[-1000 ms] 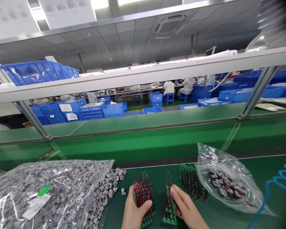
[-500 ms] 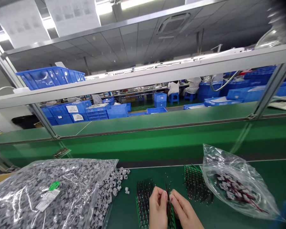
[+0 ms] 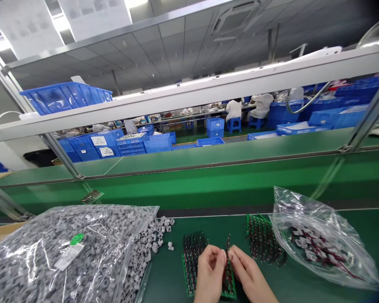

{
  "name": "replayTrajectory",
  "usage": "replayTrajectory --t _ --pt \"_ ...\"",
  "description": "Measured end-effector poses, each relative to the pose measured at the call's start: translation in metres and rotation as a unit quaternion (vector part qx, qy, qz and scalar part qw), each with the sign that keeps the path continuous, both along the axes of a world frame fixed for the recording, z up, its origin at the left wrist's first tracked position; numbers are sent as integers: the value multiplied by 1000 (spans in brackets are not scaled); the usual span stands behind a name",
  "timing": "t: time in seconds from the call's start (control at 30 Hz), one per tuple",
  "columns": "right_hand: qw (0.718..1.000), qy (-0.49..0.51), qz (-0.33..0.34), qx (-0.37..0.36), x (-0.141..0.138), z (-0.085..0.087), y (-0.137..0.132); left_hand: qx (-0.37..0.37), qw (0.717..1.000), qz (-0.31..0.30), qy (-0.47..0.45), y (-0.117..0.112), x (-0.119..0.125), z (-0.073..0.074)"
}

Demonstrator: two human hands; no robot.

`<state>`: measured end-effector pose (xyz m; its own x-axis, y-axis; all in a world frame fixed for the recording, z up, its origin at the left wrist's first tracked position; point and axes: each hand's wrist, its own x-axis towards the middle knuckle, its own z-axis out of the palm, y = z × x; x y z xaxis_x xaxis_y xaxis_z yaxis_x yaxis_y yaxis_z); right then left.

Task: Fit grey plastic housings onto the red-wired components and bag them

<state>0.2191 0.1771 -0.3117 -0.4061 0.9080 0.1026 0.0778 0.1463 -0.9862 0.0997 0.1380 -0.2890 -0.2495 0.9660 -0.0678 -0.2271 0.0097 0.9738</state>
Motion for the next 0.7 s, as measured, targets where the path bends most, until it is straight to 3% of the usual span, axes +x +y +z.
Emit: replayTrajectory --t 0.3,0.57,0.7 --pt "999 -20 -45 24 -2 -1 0 -23 999 11 -22 3 7 -2" --pt "999 -13 -32 -17 -2 5 2 -76 988 11 -137 7 9 17" --pt "997 -8 -77 -17 5 -7 9 -88 984 -6 -155 6 7 19"
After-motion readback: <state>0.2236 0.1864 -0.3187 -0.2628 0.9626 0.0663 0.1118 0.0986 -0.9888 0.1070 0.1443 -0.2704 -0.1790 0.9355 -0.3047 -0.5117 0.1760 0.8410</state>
